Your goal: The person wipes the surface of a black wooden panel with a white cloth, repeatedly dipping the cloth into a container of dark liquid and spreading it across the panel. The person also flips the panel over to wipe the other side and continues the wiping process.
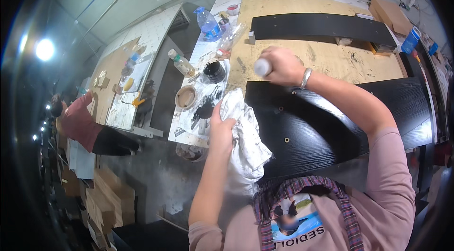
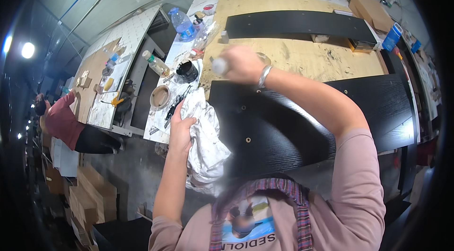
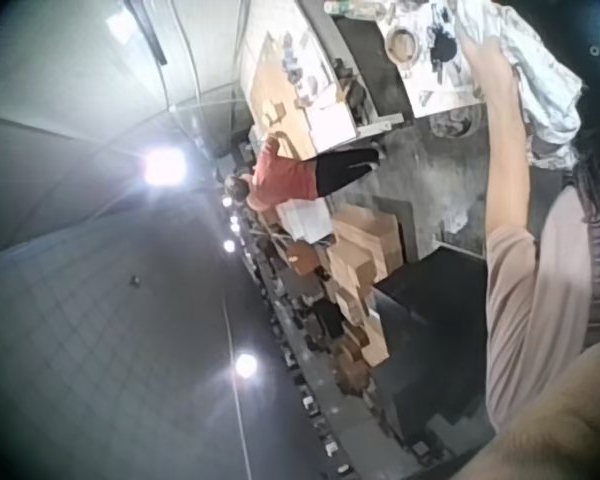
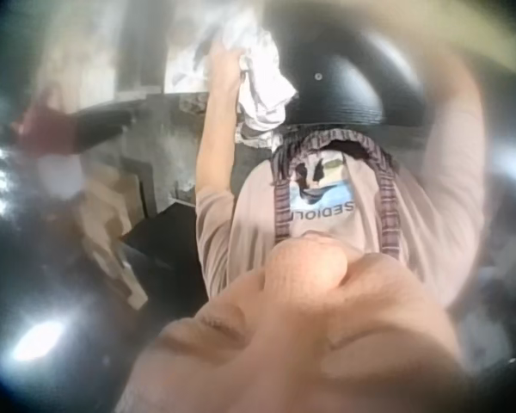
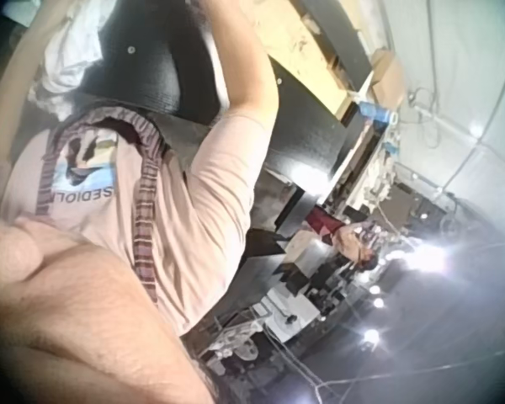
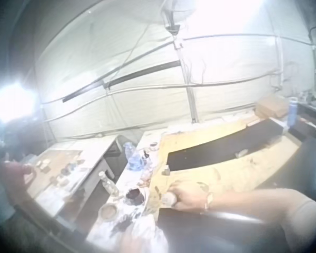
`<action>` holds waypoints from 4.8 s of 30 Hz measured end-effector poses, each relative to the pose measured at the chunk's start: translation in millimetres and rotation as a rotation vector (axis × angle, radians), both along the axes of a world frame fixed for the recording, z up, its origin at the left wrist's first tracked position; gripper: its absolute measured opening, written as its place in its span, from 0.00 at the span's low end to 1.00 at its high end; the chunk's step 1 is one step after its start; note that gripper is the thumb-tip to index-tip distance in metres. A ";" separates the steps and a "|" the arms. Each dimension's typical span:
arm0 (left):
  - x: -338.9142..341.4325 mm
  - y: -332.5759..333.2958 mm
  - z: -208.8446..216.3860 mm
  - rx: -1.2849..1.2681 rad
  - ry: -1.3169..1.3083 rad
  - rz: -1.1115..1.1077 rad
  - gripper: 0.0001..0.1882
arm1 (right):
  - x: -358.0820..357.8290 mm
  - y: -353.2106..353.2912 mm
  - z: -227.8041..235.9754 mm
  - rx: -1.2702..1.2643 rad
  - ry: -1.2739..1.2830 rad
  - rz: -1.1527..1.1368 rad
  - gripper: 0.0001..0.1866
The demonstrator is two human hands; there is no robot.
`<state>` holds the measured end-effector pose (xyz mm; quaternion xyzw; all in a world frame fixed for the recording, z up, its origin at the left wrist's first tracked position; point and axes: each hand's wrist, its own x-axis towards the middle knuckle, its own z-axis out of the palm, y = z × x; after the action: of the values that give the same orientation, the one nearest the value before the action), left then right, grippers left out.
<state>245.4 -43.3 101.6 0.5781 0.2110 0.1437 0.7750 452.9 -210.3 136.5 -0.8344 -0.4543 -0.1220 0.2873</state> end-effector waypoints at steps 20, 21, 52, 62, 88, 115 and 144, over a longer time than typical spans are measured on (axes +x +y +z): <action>1.9 9.9 -9.0 -0.305 -0.035 -0.153 0.39 | -43.0 42.8 14.9 -0.537 -0.744 0.173 0.08; 2.1 8.9 -9.6 -0.294 -0.035 -0.153 0.39 | -39.3 41.7 12.2 -0.504 -0.770 0.181 0.09; 25.3 -87.6 7.3 1.699 -0.091 -0.728 0.35 | 28.7 -143.6 -29.0 -0.421 0.555 -0.222 0.36; 67.6 -133.4 3.1 1.662 -0.233 -0.782 0.42 | -11.3 -155.1 -44.2 -0.375 0.368 -0.349 0.29; 57.2 -51.4 -4.4 1.671 0.038 -0.570 0.39 | 0.1 -154.3 -48.6 -0.336 0.344 -0.462 0.33; 61.7 -124.3 -13.6 1.654 -0.342 -0.677 0.30 | 1.6 -145.5 -44.5 -0.407 0.362 -0.497 0.30; 98.1 -135.1 -13.2 1.560 -0.494 -0.604 0.23 | 14.3 -158.5 -55.8 0.039 0.496 -0.529 0.36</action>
<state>343.5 -178.5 88.4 0.9273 -0.2842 0.1569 0.1863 467.1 -368.8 80.7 -0.9217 -0.1365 0.0054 0.3630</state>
